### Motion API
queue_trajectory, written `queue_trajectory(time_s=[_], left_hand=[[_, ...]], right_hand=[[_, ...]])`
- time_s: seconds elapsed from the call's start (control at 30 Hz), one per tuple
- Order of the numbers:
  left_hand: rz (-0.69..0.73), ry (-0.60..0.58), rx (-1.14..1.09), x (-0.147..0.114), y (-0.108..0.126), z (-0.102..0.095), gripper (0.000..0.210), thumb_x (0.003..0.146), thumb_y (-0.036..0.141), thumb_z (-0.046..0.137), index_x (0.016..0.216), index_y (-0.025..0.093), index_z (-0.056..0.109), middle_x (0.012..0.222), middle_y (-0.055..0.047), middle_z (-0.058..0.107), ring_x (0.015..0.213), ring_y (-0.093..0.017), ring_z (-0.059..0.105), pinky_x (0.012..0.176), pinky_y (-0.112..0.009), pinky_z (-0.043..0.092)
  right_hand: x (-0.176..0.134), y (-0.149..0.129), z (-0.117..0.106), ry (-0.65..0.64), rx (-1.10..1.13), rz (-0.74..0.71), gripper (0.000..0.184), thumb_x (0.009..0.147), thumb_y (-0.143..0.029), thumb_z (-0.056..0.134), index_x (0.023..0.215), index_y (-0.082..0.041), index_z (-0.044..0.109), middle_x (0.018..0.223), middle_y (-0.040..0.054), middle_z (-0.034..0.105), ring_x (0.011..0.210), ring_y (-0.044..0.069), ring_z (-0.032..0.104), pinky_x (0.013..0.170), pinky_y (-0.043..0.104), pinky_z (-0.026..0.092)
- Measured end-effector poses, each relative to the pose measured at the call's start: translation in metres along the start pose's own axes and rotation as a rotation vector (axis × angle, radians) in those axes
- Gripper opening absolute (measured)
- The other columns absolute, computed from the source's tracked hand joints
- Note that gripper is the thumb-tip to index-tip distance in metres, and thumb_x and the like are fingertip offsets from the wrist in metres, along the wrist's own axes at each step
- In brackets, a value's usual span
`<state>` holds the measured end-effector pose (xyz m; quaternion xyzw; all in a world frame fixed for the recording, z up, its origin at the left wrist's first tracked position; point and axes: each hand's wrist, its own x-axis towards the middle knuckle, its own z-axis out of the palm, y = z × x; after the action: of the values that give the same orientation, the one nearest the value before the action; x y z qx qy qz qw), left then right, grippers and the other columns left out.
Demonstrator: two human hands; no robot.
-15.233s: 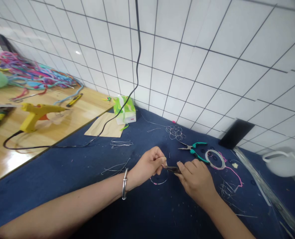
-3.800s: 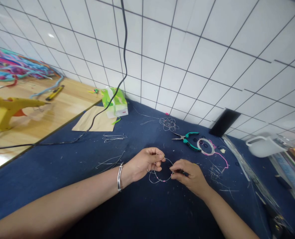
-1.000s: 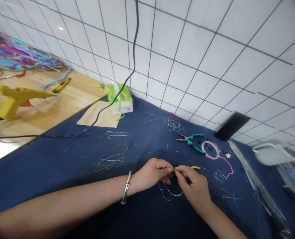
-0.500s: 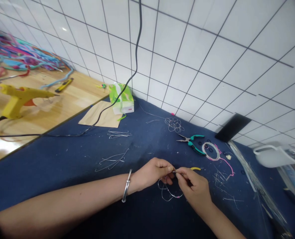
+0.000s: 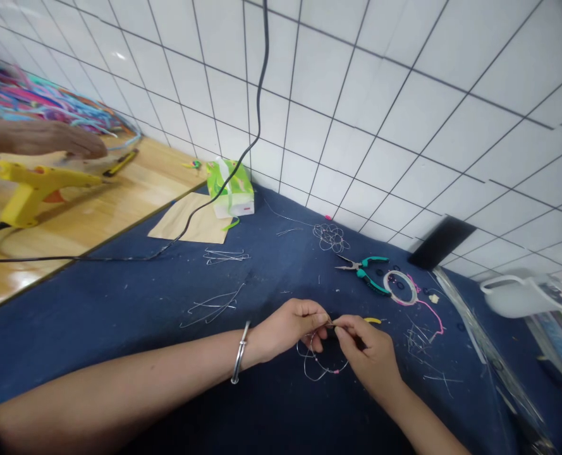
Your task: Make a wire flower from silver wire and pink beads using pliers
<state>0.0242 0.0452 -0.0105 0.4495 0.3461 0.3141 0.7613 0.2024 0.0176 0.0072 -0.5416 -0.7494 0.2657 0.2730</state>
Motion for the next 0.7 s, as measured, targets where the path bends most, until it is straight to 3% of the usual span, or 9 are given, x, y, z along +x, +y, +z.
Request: queue_trajectory(time_s=[0.3, 0.43, 0.5, 0.57, 0.7], left_hand=[[0.030, 0.041, 0.143, -0.001, 0.003, -0.004, 0.016, 0.077, 0.029, 0.056, 0.079, 0.013, 0.059, 0.069, -0.001, 0.060, 0.055, -0.009, 0.057, 0.054, -0.022, 0.042], [0.048, 0.078, 0.215, 0.001, 0.007, -0.007, 0.017, 0.078, 0.029, 0.054, 0.078, 0.014, 0.060, 0.066, 0.000, 0.059, 0.053, -0.008, 0.055, 0.053, -0.021, 0.040], [0.056, 0.086, 0.237, 0.002, 0.008, -0.009, 0.017, 0.078, 0.030, 0.054, 0.079, 0.014, 0.060, 0.067, 0.000, 0.060, 0.053, -0.008, 0.054, 0.053, -0.021, 0.040], [0.062, 0.092, 0.249, 0.003, 0.008, -0.010, 0.018, 0.078, 0.030, 0.053, 0.080, 0.014, 0.060, 0.068, 0.000, 0.060, 0.052, -0.008, 0.053, 0.053, -0.021, 0.040], [0.048, 0.081, 0.267, 0.004, 0.005, -0.012, 0.020, 0.079, 0.032, 0.052, 0.081, 0.014, 0.061, 0.069, -0.001, 0.061, 0.052, -0.007, 0.053, 0.053, -0.021, 0.040]], right_hand=[[0.007, 0.001, -0.011, -0.100, -0.075, -0.053, 0.020, 0.087, -0.028, 0.041, 0.087, -0.022, 0.060, 0.074, -0.0014, 0.060, 0.065, 0.010, 0.053, 0.063, 0.021, 0.041], [0.003, 0.010, -0.027, -0.197, -0.365, -0.143, 0.026, 0.086, -0.037, 0.043, 0.102, -0.024, 0.058, 0.091, 0.0046, 0.060, 0.086, 0.018, 0.053, 0.077, 0.033, 0.043], [-0.006, 0.019, -0.030, -0.246, -0.517, -0.202, 0.044, 0.076, -0.046, 0.054, 0.115, -0.024, 0.052, 0.106, 0.0090, 0.056, 0.099, 0.025, 0.049, 0.081, 0.040, 0.042], [-0.017, 0.030, -0.029, -0.240, -0.635, -0.232, 0.055, 0.075, -0.043, 0.057, 0.125, -0.024, 0.044, 0.118, 0.0103, 0.049, 0.110, 0.029, 0.041, 0.086, 0.045, 0.039], [-0.032, 0.046, -0.023, -0.165, -0.771, -0.217, 0.042, 0.082, -0.031, 0.049, 0.123, -0.024, 0.045, 0.114, 0.0103, 0.051, 0.107, 0.028, 0.043, 0.084, 0.046, 0.038]])
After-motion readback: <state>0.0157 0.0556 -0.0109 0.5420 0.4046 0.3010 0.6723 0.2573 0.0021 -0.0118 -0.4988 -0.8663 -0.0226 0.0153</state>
